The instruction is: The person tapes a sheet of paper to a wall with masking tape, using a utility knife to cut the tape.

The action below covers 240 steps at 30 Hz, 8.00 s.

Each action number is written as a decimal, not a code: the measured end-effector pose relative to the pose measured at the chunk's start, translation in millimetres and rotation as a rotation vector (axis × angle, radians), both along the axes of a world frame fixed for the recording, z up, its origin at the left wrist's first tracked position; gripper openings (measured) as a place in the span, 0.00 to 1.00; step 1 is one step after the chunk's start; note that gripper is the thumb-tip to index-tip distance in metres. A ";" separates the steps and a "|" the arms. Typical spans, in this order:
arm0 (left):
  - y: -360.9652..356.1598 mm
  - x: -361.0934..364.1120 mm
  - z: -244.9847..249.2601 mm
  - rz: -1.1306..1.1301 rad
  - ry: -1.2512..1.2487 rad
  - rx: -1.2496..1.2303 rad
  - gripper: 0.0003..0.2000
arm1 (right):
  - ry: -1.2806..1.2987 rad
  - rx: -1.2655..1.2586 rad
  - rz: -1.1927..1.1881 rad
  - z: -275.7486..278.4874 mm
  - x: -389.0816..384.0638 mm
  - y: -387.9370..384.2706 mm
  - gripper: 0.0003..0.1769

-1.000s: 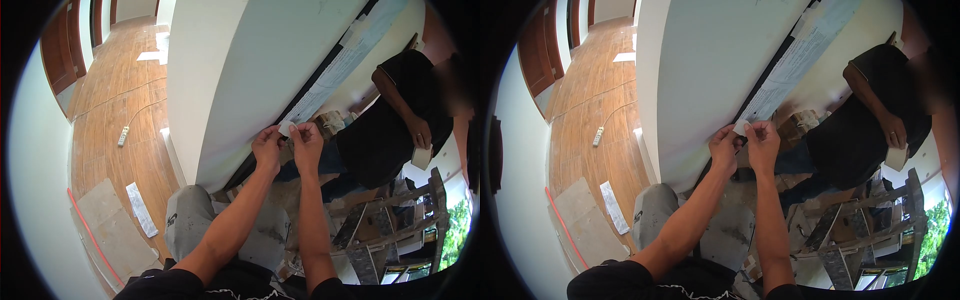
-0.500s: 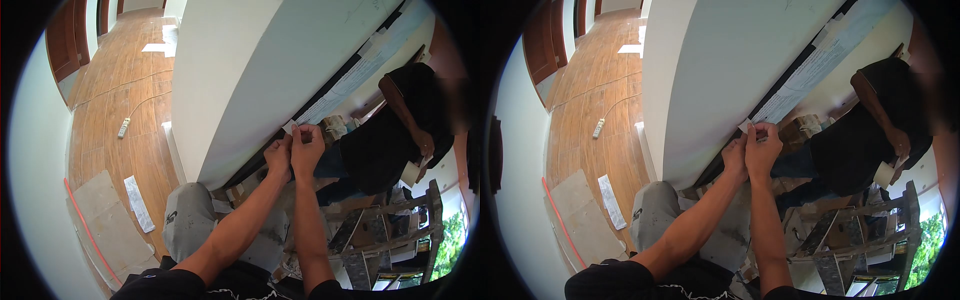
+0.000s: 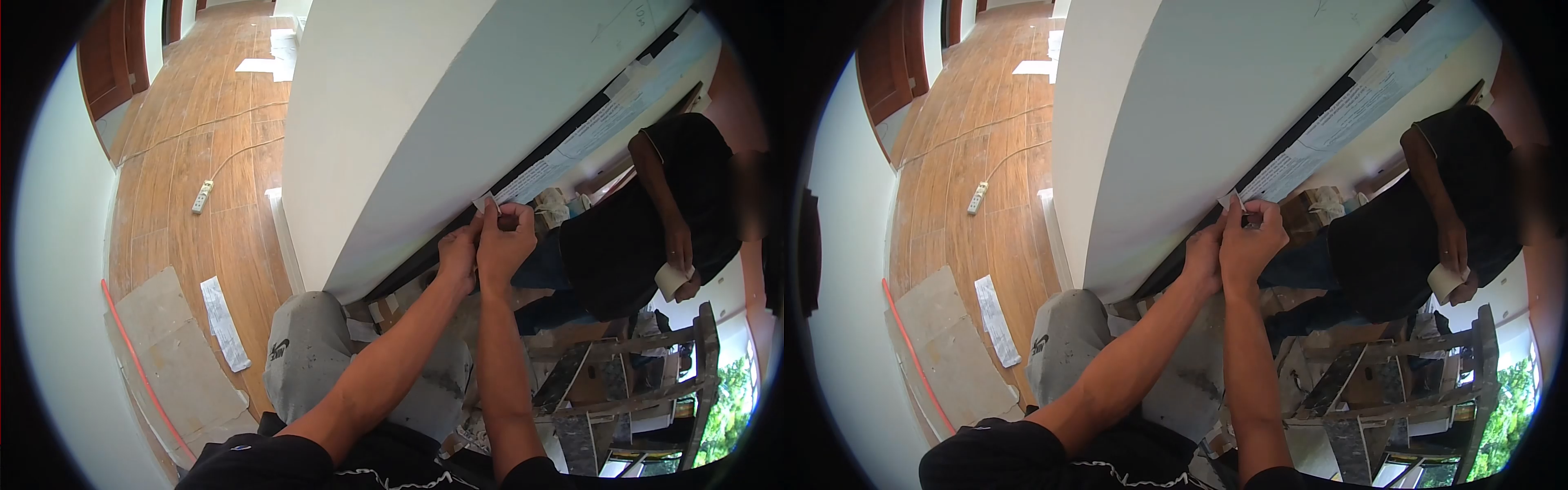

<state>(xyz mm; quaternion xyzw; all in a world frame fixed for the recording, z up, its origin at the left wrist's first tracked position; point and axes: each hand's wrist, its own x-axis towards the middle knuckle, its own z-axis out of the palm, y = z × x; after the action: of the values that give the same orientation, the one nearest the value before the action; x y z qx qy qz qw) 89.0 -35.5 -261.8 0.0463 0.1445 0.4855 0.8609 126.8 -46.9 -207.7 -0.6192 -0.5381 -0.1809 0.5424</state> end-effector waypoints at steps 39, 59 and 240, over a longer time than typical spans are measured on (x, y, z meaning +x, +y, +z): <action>-2.3 -24.3 34.6 -0.082 0.230 -0.013 0.27 | 0.284 -0.137 -0.041 32.3 9.6 5.4 0.26; -40.1 -171.3 62.7 0.550 0.783 1.139 0.33 | 0.008 -0.034 0.236 -56.9 -62.4 -8.1 0.55; -67.9 -87.6 89.7 0.141 0.422 0.670 0.10 | 0.469 -0.118 0.542 86.8 0.7 -101.6 0.08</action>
<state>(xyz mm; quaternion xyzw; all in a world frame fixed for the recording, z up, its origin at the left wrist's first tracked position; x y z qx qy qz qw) 1.4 -103.5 -172.0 0.4130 0.1547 0.5435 0.7142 127.5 -148.5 -120.9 -0.5091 -0.5533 0.1478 0.6425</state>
